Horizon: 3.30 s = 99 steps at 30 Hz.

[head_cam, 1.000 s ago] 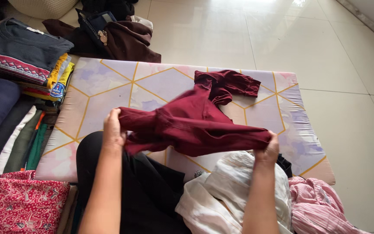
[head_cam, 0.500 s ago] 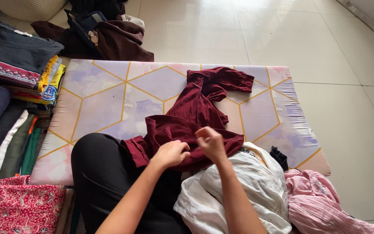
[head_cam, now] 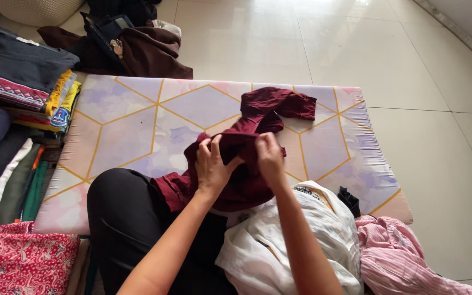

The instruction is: The person folds a red patterned shirt and a maroon shirt on a patterned mat. They smooth and align each garment, fold sleeves and sides, then stack the folded shirts on a nearby pile.

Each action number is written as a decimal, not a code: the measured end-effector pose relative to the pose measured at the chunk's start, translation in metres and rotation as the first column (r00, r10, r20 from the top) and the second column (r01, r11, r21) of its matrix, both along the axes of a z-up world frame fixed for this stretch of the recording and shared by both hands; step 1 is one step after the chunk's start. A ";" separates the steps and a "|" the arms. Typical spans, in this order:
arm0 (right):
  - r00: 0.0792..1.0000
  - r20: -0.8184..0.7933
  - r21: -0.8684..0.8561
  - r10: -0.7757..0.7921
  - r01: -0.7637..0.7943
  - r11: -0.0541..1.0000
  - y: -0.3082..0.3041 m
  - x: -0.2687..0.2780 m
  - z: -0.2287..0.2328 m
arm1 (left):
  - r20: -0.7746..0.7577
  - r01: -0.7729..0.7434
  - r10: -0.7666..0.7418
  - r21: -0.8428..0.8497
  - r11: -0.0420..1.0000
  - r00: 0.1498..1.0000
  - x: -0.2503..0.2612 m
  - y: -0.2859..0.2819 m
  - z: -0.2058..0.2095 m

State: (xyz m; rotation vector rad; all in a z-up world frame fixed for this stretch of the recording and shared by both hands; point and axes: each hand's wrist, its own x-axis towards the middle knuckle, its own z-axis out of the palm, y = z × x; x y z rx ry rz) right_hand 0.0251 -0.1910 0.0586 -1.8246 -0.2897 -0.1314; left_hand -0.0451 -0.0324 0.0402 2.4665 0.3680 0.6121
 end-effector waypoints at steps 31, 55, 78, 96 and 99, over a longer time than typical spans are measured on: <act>0.945 -0.311 -0.633 -0.100 -0.128 0.764 -0.100 0.035 -0.045 | 0.319 0.260 -0.080 -0.873 -0.413 0.944 0.046 0.159 -0.020; 0.965 -0.180 0.359 0.189 -0.115 0.926 -0.059 0.033 -0.084 | 0.080 0.415 -0.433 0.176 0.893 0.898 0.024 0.067 -0.056; 0.997 -0.067 0.369 -0.032 0.055 0.928 -0.034 0.008 -0.052 | -0.033 -0.085 0.086 0.028 0.996 0.996 0.000 0.060 -0.004; 0.706 -0.288 0.823 0.647 -0.163 0.544 0.002 -0.035 -0.038 | -0.017 0.000 -0.015 -0.644 0.765 1.000 0.005 0.020 -0.046; 0.661 -0.208 0.922 0.721 -0.114 0.370 -0.001 -0.036 -0.023 | 0.028 0.048 -0.045 -0.825 0.563 0.999 0.019 0.036 -0.041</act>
